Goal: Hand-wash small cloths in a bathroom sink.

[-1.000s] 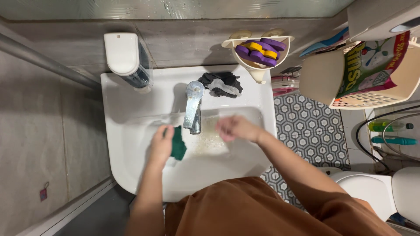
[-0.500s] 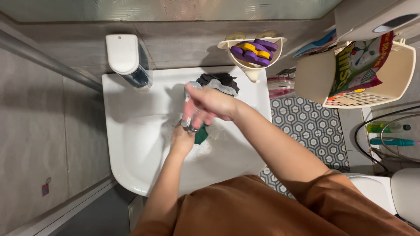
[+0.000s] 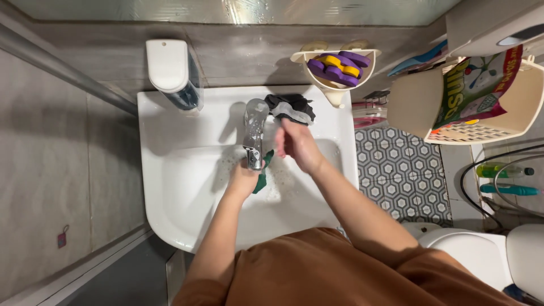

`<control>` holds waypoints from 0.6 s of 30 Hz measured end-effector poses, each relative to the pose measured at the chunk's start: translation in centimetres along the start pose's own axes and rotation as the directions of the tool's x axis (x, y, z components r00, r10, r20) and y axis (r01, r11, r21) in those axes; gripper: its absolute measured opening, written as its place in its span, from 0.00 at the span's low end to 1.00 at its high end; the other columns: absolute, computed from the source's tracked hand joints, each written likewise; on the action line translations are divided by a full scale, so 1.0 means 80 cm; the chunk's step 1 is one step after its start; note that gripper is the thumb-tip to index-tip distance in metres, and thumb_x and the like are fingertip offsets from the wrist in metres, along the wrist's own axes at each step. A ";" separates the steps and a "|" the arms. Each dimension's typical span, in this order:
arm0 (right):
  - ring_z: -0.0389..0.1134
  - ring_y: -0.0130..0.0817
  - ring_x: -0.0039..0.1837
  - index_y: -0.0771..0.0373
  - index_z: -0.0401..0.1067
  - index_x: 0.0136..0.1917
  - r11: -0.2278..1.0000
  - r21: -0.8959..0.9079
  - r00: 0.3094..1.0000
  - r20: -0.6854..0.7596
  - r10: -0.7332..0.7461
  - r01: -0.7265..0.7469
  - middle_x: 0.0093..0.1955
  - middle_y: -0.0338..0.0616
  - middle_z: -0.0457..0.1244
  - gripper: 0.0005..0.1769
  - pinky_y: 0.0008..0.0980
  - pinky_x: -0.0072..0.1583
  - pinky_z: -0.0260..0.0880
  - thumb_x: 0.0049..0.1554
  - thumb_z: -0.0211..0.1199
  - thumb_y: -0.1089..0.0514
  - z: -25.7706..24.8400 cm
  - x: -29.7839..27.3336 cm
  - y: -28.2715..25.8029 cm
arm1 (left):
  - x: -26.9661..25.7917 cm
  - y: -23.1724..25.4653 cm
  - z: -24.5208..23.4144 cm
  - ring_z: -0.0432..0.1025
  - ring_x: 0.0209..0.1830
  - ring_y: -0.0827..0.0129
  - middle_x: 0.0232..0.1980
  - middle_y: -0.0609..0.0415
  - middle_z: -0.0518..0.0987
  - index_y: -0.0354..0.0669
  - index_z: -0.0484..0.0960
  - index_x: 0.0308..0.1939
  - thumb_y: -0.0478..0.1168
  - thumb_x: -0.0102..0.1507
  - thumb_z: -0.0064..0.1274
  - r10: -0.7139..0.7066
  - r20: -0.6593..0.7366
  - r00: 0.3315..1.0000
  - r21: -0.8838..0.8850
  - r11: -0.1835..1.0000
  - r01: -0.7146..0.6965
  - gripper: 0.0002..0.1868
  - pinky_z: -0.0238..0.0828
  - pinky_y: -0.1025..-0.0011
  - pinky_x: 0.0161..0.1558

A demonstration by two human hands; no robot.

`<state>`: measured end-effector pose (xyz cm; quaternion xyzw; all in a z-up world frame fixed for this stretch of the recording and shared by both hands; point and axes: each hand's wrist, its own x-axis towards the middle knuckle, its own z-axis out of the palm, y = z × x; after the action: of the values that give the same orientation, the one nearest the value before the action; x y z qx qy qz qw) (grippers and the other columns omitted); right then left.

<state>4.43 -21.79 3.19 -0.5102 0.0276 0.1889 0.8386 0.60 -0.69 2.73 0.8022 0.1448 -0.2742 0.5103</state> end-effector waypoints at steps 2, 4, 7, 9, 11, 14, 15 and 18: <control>0.69 0.30 0.44 0.68 0.71 0.50 0.967 -0.252 0.996 -0.070 -0.055 0.036 0.43 0.42 0.68 0.24 0.31 0.48 0.70 0.74 0.51 0.45 0.004 -0.013 0.064 | 0.006 -0.009 0.007 0.79 0.43 0.53 0.42 0.42 0.84 0.40 0.85 0.47 0.57 0.61 0.55 0.062 -0.031 0.998 -0.037 0.997 -0.063 0.24 0.73 0.59 0.47; 0.70 0.28 0.51 0.66 0.74 0.56 0.868 -0.494 0.983 -0.125 -0.132 0.054 0.49 0.40 0.70 0.19 0.31 0.53 0.70 0.67 0.54 0.49 0.022 -0.023 0.090 | 0.014 -0.025 0.017 0.78 0.42 0.55 0.41 0.43 0.84 0.38 0.84 0.47 0.56 0.62 0.55 0.124 -0.061 0.990 -0.072 0.989 -0.128 0.24 0.73 0.60 0.46; 0.66 0.32 0.46 0.71 0.75 0.51 0.714 -0.686 0.974 -0.226 -0.025 -0.141 0.43 0.49 0.69 0.20 0.35 0.50 0.69 0.66 0.58 0.49 0.069 -0.031 0.092 | 0.031 -0.073 0.031 0.75 0.38 0.52 0.35 0.39 0.82 0.28 0.84 0.41 0.50 0.66 0.53 0.108 -0.019 0.994 -0.279 0.954 -0.109 0.23 0.71 0.55 0.40; 0.66 0.34 0.41 0.72 0.75 0.45 0.647 -0.718 0.943 -0.333 0.006 -0.257 0.37 0.53 0.69 0.17 0.37 0.45 0.70 0.60 0.60 0.53 0.093 -0.027 0.113 | 0.056 -0.111 0.038 0.76 0.47 0.62 0.46 0.49 0.83 0.34 0.81 0.52 0.42 0.60 0.51 0.242 -0.248 0.938 -0.375 0.869 -0.323 0.20 0.70 0.63 0.50; 0.68 0.32 0.42 0.71 0.75 0.46 0.712 -0.679 0.949 -0.310 -0.057 -0.179 0.37 0.51 0.69 0.14 0.36 0.46 0.70 0.58 0.60 0.56 0.106 -0.020 0.114 | 0.067 -0.112 0.032 0.69 0.42 0.58 0.42 0.41 0.78 0.26 0.80 0.48 0.46 0.68 0.50 0.105 -0.280 0.954 -0.473 0.850 -0.233 0.21 0.66 0.59 0.47; 0.68 0.29 0.43 0.68 0.75 0.47 0.829 -0.551 0.950 -0.298 -0.089 -0.095 0.39 0.47 0.69 0.10 0.34 0.47 0.71 0.56 0.61 0.58 0.104 -0.018 0.115 | 0.035 -0.062 0.024 0.69 0.44 0.58 0.44 0.40 0.78 0.27 0.81 0.49 0.52 0.74 0.46 -0.031 -0.257 0.966 -0.466 0.879 -0.096 0.25 0.66 0.59 0.50; 0.68 0.27 0.43 0.66 0.75 0.47 0.882 -0.463 0.946 -0.316 -0.073 -0.087 0.40 0.45 0.70 0.10 0.33 0.48 0.70 0.56 0.62 0.58 0.098 -0.015 0.113 | 0.019 -0.034 0.022 0.75 0.51 0.62 0.50 0.47 0.83 0.35 0.82 0.54 0.53 0.72 0.42 -0.016 -0.211 0.977 -0.352 0.934 -0.061 0.24 0.68 0.65 0.55; 0.67 0.26 0.43 0.66 0.77 0.45 0.902 -0.414 0.898 -0.434 -0.075 -0.124 0.39 0.46 0.70 0.08 0.34 0.47 0.70 0.55 0.62 0.59 0.114 -0.019 0.120 | 0.053 -0.076 0.047 0.74 0.55 0.59 0.54 0.43 0.82 0.33 0.80 0.56 0.52 0.70 0.48 0.036 -0.129 0.991 -0.538 0.837 -0.100 0.24 0.69 0.61 0.57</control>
<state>-1.64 -10.43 -0.20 -0.7117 0.1803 0.0810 0.6741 -0.18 -1.63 -5.46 0.6436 0.2168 -0.1576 0.7169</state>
